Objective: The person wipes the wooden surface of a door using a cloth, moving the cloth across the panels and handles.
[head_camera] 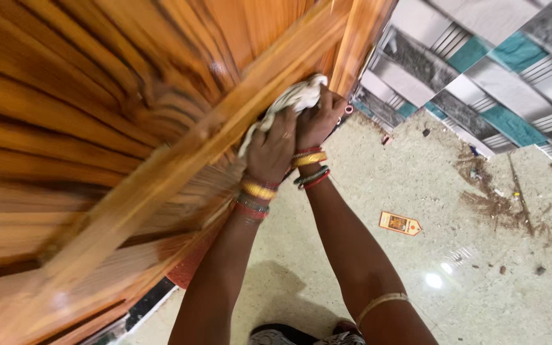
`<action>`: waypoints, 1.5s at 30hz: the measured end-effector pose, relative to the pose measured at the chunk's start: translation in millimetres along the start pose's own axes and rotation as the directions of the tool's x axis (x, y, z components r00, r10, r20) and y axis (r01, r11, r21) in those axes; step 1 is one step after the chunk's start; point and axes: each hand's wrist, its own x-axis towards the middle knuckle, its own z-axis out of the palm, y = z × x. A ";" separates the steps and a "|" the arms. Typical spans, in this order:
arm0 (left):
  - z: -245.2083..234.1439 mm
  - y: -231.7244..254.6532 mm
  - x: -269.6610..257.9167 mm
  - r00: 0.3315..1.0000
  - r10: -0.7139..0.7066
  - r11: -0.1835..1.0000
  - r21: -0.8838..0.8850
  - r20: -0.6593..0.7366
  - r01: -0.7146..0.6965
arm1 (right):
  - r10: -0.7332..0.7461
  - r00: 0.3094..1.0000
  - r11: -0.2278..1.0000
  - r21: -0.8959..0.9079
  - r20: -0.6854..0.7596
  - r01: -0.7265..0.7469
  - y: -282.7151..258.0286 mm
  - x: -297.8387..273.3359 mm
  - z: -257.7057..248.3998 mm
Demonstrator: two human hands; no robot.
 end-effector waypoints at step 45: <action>-34.8 -71.6 -285.5 0.177 -0.978 0.066 -0.646 0.109 0.761 | -0.740 0.565 0.651 0.602 0.365 0.463 -95.3 -310.9 -22.0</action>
